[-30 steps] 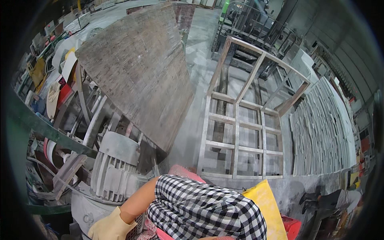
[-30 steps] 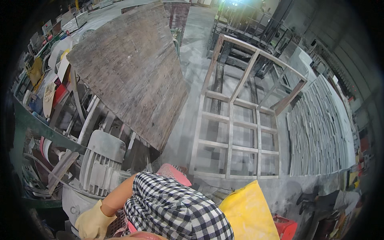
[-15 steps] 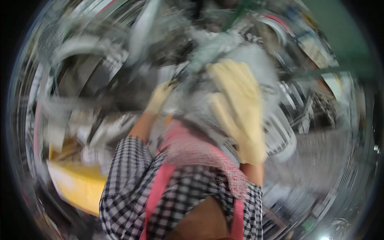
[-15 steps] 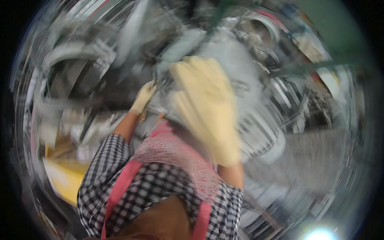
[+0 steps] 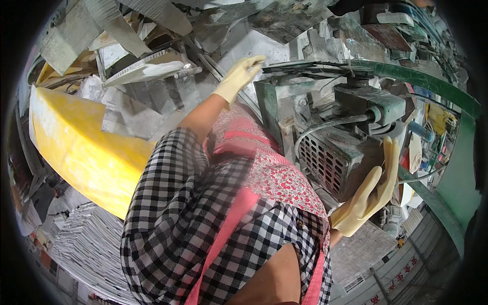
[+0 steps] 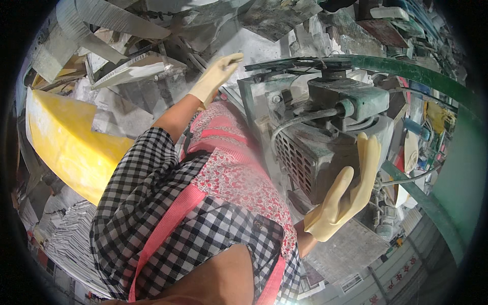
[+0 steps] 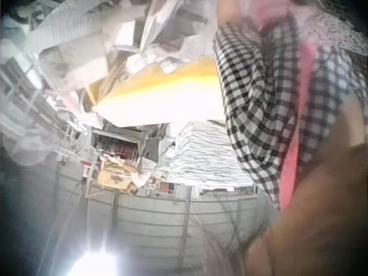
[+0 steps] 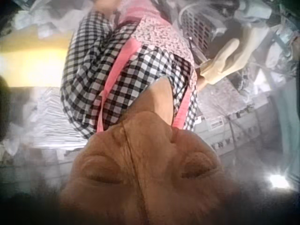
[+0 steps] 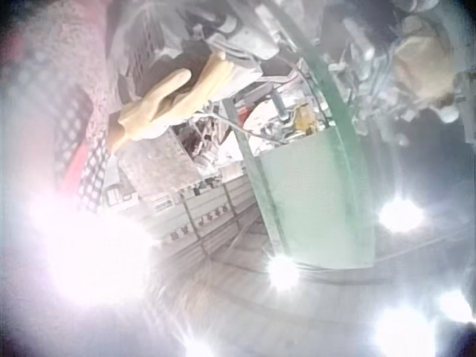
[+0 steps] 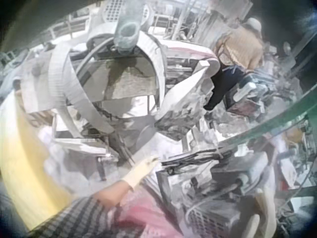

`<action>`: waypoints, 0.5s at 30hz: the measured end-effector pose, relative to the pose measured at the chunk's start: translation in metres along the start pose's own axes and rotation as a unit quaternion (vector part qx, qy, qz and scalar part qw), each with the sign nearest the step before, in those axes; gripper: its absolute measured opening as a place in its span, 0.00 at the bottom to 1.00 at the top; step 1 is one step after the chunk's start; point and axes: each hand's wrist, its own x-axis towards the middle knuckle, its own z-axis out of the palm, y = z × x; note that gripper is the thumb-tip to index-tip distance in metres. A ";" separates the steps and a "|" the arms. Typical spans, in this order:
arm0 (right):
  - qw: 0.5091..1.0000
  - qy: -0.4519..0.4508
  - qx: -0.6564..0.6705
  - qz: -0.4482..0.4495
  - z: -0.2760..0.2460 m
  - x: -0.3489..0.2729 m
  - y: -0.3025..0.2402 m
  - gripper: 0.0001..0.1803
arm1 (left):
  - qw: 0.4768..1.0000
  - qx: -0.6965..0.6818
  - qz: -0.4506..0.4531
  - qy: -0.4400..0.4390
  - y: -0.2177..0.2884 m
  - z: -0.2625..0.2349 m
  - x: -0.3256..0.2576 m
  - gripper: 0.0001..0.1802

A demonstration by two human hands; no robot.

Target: The person folds a large grey bag on a table, then walks through a factory floor carrying a red plastic stool and places it down. They later pick up a wooden board and a yellow plastic bin, moving them near machinery.

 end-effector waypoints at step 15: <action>0.982 -0.044 -0.155 -0.102 -0.029 0.018 0.011 0.24 | 0.917 -0.328 0.034 -0.226 0.030 0.084 0.051 0.22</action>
